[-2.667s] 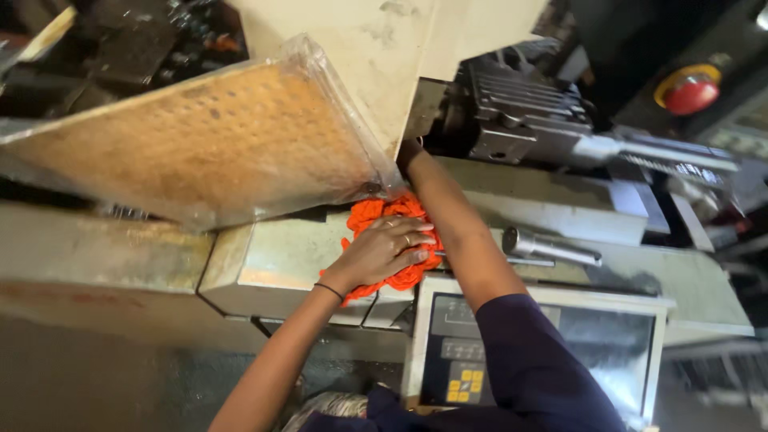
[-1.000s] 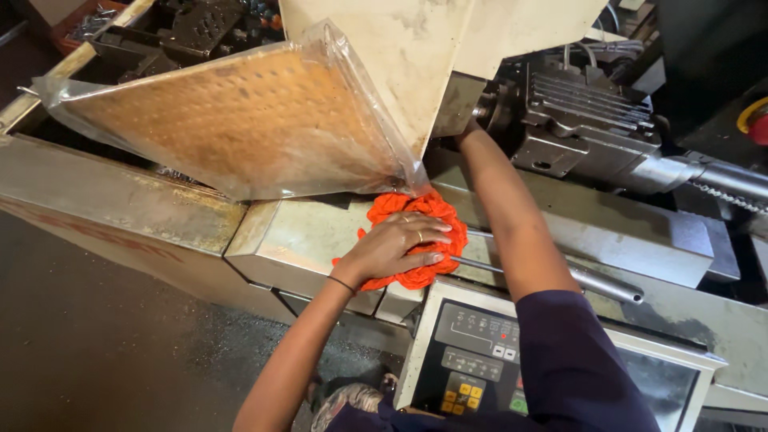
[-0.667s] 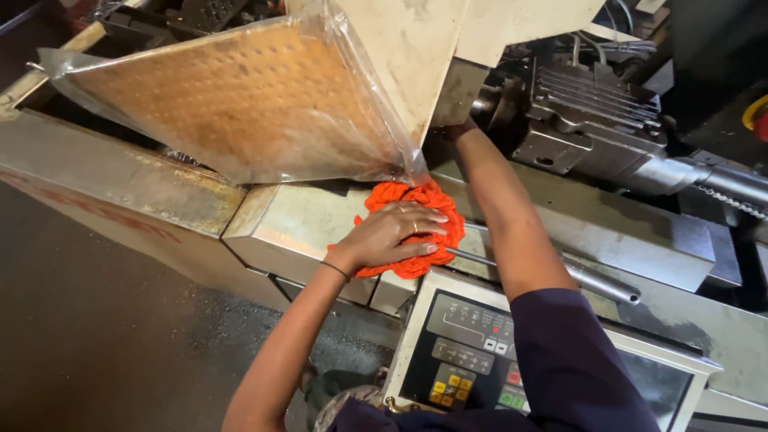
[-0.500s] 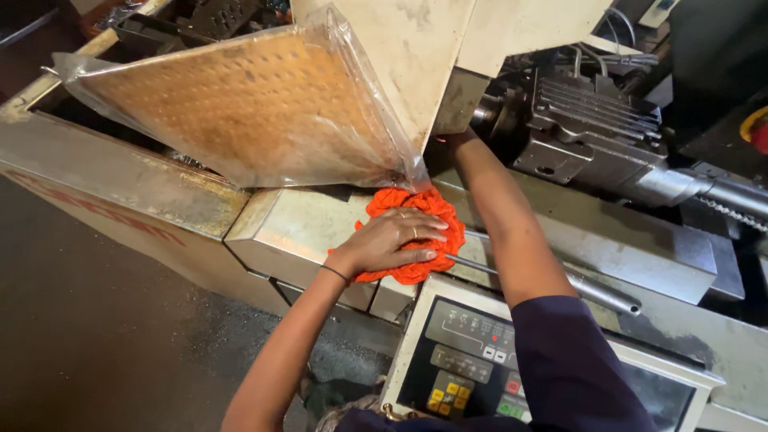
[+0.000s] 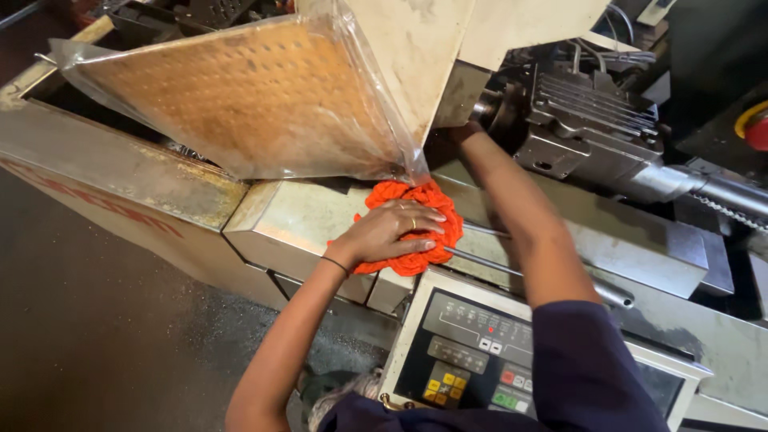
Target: The person operates a metal cutting machine, inserting a cylindrical metal rod into the machine, adjusting the control panel, and removing cut metal pieces. The person uses a red cloth to wipe the machine and handles metal rods and cut pieces throughout the process.
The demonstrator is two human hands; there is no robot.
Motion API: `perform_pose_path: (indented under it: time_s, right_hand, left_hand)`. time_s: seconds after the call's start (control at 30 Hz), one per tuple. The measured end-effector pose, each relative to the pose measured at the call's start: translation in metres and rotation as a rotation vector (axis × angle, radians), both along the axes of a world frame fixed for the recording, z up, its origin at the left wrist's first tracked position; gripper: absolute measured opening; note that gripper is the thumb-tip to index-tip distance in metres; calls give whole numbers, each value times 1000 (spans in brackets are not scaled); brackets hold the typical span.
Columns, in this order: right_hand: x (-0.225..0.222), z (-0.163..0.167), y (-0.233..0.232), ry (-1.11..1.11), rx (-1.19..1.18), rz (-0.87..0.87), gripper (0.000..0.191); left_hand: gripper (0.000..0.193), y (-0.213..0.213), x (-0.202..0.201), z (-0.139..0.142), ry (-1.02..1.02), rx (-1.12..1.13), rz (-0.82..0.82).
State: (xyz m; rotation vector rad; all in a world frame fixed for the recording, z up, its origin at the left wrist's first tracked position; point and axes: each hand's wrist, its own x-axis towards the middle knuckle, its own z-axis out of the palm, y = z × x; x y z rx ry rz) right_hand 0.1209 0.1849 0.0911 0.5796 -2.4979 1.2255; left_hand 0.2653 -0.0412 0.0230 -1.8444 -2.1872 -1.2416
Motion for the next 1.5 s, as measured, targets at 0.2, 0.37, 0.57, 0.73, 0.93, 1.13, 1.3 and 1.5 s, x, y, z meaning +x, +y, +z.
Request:
perform_pose_path:
  time_s: [0.2, 0.37, 0.57, 0.73, 0.93, 1.13, 1.3, 1.5]
  right_hand:
    - [36, 13, 55, 151, 1225, -415, 57]
    - [44, 19, 53, 187, 1275, -427, 58]
    - [41, 18, 42, 272, 1139, -538, 70]
    - [25, 14, 36, 226, 1248, -686, 74]
    - [12, 24, 39, 102, 1330, -449, 53]
    - [7, 43, 57, 41, 1734, -299, 54]
    - [11, 14, 50, 294, 1334, -468, 54]
    - [11, -1, 37, 389, 1149, -502, 58]
  left_hand:
    - [31, 2, -3, -1, -16, 52, 22]
    - [27, 1, -3, 1, -49, 91, 78]
    - [27, -1, 2, 5, -20, 111, 176]
    - [28, 3, 0, 4, -10, 86, 192]
    - [29, 5, -2, -2, 13, 81, 212]
    - [31, 5, -2, -4, -24, 91, 227]
    - [29, 5, -1, -2, -15, 109, 220]
    - [29, 8, 1, -2, -3, 108, 236]
